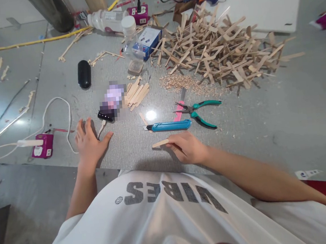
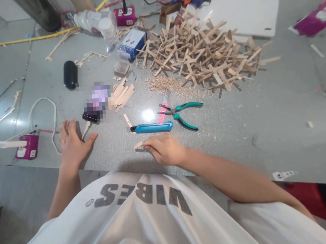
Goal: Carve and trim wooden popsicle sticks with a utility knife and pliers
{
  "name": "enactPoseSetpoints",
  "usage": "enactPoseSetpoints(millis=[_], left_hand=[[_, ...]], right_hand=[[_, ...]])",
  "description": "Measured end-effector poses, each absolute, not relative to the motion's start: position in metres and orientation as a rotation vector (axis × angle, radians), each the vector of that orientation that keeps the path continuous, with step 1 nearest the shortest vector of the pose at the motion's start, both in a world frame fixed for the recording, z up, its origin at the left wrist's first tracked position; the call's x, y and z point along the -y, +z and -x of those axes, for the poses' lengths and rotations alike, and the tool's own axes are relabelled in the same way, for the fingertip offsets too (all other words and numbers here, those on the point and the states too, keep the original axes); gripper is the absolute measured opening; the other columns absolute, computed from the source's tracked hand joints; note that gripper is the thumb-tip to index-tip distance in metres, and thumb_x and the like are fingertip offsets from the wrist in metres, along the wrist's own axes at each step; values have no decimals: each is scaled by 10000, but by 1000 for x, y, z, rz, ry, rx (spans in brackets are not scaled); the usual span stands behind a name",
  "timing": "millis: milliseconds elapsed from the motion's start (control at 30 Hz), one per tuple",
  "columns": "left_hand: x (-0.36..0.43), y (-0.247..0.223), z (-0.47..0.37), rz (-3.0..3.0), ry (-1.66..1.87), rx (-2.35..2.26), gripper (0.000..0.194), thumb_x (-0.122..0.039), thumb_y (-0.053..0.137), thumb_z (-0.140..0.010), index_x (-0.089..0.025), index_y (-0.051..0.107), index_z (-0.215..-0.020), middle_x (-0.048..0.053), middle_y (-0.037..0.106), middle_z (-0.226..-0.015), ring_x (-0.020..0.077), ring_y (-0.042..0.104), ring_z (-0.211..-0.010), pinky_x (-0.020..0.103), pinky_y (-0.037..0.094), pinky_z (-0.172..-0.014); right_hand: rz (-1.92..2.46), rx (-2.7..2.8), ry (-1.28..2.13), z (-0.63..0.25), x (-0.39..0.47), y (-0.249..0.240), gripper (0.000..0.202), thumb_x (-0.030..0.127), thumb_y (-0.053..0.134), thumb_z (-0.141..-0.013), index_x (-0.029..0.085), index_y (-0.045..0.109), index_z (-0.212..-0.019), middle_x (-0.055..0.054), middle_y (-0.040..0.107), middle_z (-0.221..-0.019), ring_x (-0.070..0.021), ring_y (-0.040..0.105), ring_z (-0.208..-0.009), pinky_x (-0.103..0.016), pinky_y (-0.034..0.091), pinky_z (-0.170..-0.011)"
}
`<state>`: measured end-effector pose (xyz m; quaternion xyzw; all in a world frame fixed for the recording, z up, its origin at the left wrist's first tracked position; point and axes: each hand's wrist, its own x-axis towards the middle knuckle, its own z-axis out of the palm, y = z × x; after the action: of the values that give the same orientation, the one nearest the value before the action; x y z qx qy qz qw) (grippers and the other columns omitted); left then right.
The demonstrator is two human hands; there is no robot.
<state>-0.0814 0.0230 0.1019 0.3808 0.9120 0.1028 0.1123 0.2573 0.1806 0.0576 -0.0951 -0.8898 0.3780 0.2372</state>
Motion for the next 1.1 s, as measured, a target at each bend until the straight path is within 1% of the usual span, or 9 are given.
enactPoseSetpoints(millis=[300,500,600,667,767,867,933,1000,1100], left_hand=[[-20,90,63,-1384,402,-2563,828,-604,671,-1032,-196,574,-1746,308,382,-1850,496,388,-1741,765,259,-1425],[-18,86,65,-1533,439,-2505,625,-567,698,-1050,-284,748,-1605,253,468,-1778,509,393,-1722,748,319,-1405],[-14,84,63,-1617,443,-2516,578,-565,709,-1058,-290,787,-1561,255,510,-1739,512,399,-1717,768,272,-1416],[-12,83,59,-1677,489,-2531,552,-559,705,-1068,-264,809,-1522,272,559,-1698,499,482,-1663,764,305,-1400],[-13,85,51,-1764,707,-2437,453,-502,656,-1096,-219,837,-1399,248,681,-1577,400,668,-1497,665,479,-1324],[-25,94,39,-1731,952,-2049,374,-444,669,-1090,-188,813,-1323,196,796,-1426,295,804,-1254,514,645,-1152],[-38,104,29,-1556,993,-1698,389,-446,703,-1097,-182,784,-1371,172,862,-1296,253,856,-1078,446,684,-1061],[-56,114,19,-1274,1009,-1409,449,-485,787,-1072,-172,770,-1394,170,884,-1249,245,877,-1079,387,699,-1022],[-82,124,7,-956,996,-1132,449,-500,912,-990,-159,783,-1251,109,895,-1060,181,875,-904,293,711,-874]], right_hand=[[205,2310,938,-249,-183,62,256,161,559,-1177,200,799,-1256,-15,827,-875,-147,728,-650,-262,532,-618],[201,2319,926,-248,-183,65,260,159,541,-1182,189,793,-1236,-22,839,-892,-143,730,-649,-263,531,-606],[220,2363,917,-249,-183,65,266,165,536,-1183,188,795,-1237,-16,838,-889,-137,702,-624,-266,519,-606],[236,2405,937,-250,-184,66,272,167,537,-1182,192,800,-1245,-12,840,-898,-132,681,-608,-269,519,-619],[253,2428,997,-250,-184,66,271,184,532,-1186,188,798,-1238,-34,860,-961,-144,730,-679,-272,535,-665],[405,2365,1125,-247,-181,71,214,237,562,-1179,177,762,-1132,-28,798,-821,-151,696,-640,-268,502,-632],[571,2270,1265,-245,-178,78,185,277,588,-1174,183,713,-1076,18,676,-679,-132,588,-539,-254,429,-552],[691,2182,1413,-243,-176,88,189,316,596,-1179,193,673,-1058,46,590,-638,-116,519,-505,-241,371,-506],[712,2127,1514,-238,-180,101,211,334,602,-1175,203,633,-1013,52,553,-645,-107,475,-517,-237,344,-506]])
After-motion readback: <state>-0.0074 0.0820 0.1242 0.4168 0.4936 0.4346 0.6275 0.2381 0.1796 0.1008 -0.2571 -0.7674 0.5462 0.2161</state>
